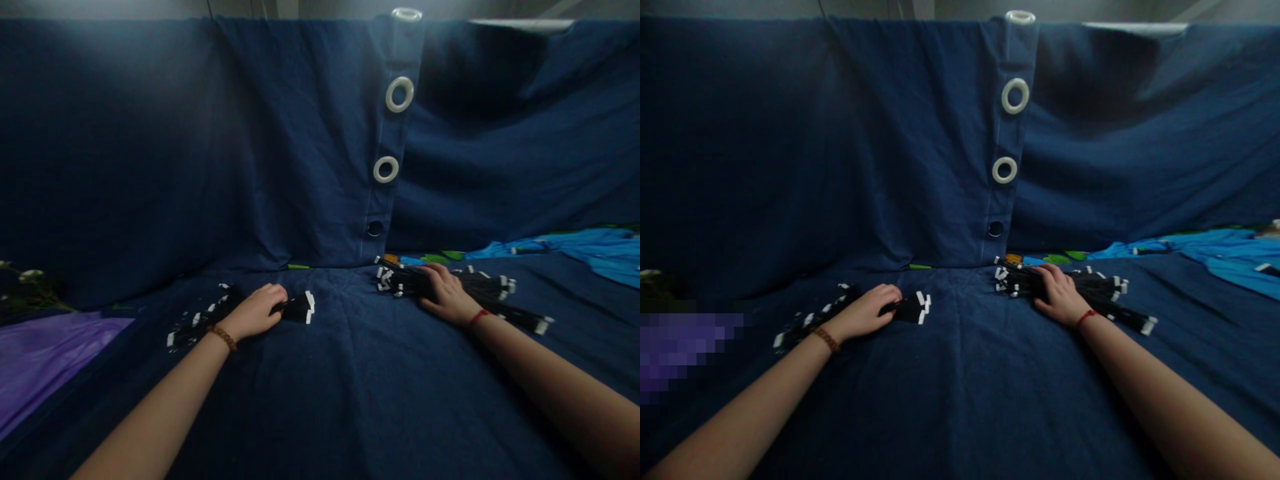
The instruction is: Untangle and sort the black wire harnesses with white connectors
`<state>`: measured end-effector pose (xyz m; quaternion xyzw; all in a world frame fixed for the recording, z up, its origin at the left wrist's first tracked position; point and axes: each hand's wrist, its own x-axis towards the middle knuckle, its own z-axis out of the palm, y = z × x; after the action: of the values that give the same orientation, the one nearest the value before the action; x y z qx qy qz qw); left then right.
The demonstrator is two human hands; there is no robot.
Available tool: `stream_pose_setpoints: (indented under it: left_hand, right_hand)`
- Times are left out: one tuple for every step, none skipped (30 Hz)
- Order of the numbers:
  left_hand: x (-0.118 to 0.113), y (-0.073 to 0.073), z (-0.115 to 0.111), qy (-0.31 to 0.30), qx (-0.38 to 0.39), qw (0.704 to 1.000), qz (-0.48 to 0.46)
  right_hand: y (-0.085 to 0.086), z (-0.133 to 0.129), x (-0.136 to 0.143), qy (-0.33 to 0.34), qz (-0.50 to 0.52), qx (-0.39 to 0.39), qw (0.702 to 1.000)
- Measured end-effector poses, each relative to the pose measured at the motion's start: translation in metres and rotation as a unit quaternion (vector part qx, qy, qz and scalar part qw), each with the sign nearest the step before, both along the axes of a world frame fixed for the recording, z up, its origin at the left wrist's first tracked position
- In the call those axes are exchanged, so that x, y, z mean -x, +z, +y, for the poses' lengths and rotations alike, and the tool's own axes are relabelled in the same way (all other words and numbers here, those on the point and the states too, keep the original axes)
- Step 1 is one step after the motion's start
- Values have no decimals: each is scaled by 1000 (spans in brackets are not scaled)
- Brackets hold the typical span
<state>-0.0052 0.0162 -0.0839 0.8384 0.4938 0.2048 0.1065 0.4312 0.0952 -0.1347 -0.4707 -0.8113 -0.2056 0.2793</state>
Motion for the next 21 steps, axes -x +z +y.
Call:
stream_pose_setpoints:
  left_hand:
    - [-2,0,0,1,-4,1000,15]
    - [-4,0,0,4,-7,1000,29]
    - [-5,-1,0,8,-10,999,41]
    - [-5,-1,1,12,-11,998,53]
    - [-4,-1,1,17,-12,998,63]
    - [-3,0,2,22,-12,997,72]
    - [-1,0,3,28,-11,997,78]
    - [1,0,4,35,-9,996,83]
    - [3,1,4,43,-9,995,86]
    - [6,1,5,52,-8,995,89]
    - [9,2,5,62,-7,994,93]
    - [11,3,5,70,-4,993,98]
    - [14,4,5,76,1,991,106]
    - [16,6,4,80,7,990,115]
    - [19,8,2,83,13,989,125]
    - [20,10,1,86,17,987,135]
    - [21,13,-1,90,18,985,144]
    - [22,17,-3,94,16,984,152]
    - [22,20,-4,100,10,982,158]
    - [22,23,-6,105,3,981,162]
    - [21,26,-7,110,-5,980,165]
  right_hand:
    - [0,0,0,2,1,2,1000]
    - [0,0,0,4,3,3,1000]
    - [0,1,0,4,4,5,1000]
    - [0,1,-1,5,5,7,1000]
    - [0,1,-1,5,6,8,1000]
    - [-1,1,-1,5,6,10,1000]
    - [-1,2,-1,6,7,12,1000]
    - [-1,2,-2,6,7,14,1000]
    - [-2,2,-2,6,8,16,1000]
    - [-2,2,-2,7,8,18,1000]
    - [-2,3,-3,7,8,20,1000]
    - [-2,3,-3,8,8,22,1000]
    - [-2,3,-3,8,8,25,1000]
    - [-2,3,-3,9,8,28,1000]
    - [-2,3,-4,8,8,31,999]
    - [-2,3,-4,8,8,33,999]
    - [-2,3,-4,7,8,36,999]
    - [-2,3,-3,6,8,37,999]
    - [-2,3,-3,6,8,38,999]
    - [-2,3,-3,5,9,39,999]
    - [-2,3,-3,5,9,39,999]
